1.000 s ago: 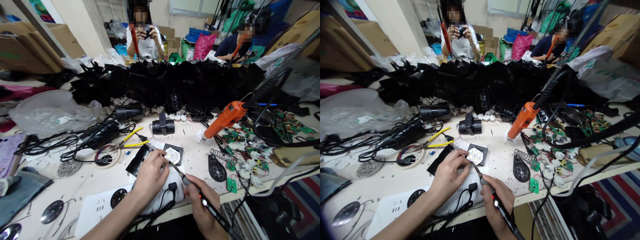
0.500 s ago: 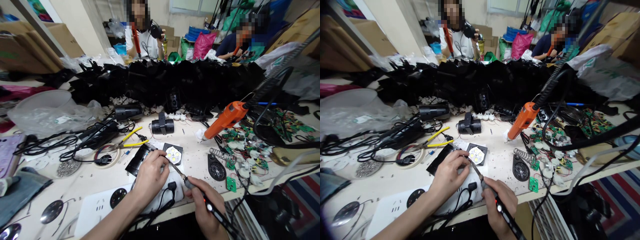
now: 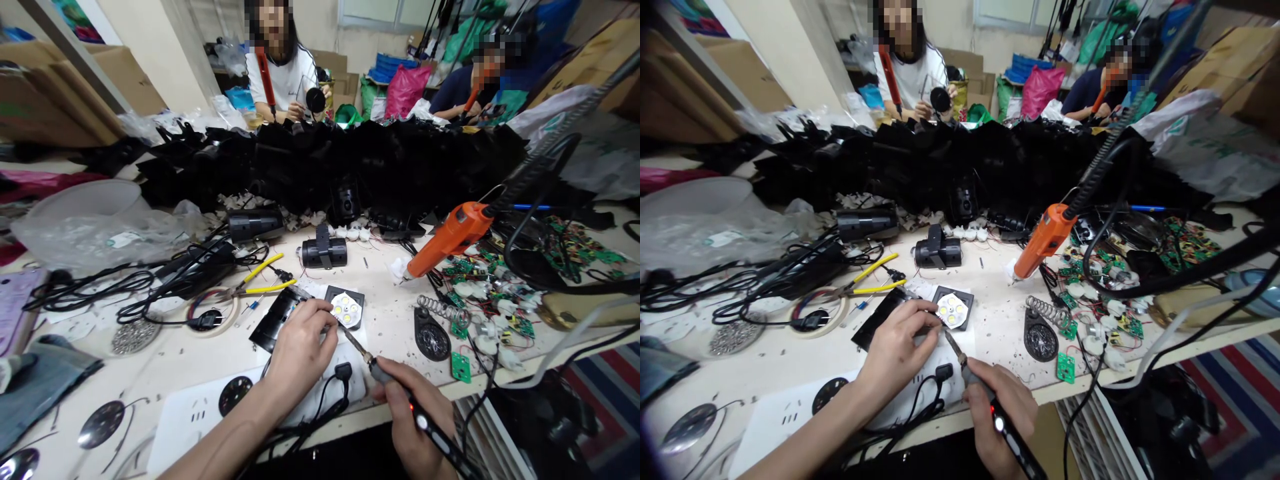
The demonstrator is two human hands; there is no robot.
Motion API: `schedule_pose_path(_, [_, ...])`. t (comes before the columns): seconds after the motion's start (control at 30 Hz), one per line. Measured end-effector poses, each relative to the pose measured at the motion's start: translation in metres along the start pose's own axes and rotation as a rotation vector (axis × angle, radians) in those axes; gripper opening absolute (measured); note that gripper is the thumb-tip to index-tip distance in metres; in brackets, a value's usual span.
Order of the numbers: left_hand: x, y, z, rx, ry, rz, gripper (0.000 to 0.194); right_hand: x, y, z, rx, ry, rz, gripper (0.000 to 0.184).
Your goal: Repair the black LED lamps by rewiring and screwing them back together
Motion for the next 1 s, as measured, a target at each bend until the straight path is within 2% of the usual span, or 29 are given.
schedule_pose_path(0.1, [0.0,0.0,0.001,-0.006,0.006,-0.001,0.013,0.002,0.001,-0.001,-0.018,0.011,0.014,0.023])
schedule_pose_path(0.23, [0.0,0.001,0.001,-0.003,0.013,-0.003,0.012,0.008,-0.007,-0.001,-0.03,0.069,0.09,0.022])
schedule_pose_path(0.47, [0.001,0.003,-0.002,0.009,0.025,0.002,0.012,0.026,-0.021,-0.001,0.151,0.145,0.179,0.015])
schedule_pose_path(0.57, [0.001,0.004,-0.002,0.007,0.028,-0.001,0.012,0.028,-0.014,0.002,0.114,0.187,0.164,0.015])
schedule_pose_path(0.77, [0.0,0.005,-0.001,-0.004,0.024,-0.005,0.012,0.019,0.004,0.001,0.035,0.159,0.128,0.012])
schedule_pose_path(1.0, [-0.001,0.004,0.0,-0.013,0.027,-0.004,0.011,0.016,0.011,0.003,0.011,0.196,0.112,0.011])
Point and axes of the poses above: each hand's wrist, its own x-axis away from the middle knuckle, its own y-axis out of the palm, z = x × y, the point moved 10 cm from there along -x, towards the middle knuckle, and after that the axes turned 13 degrees about x, right-handed, at the moved point
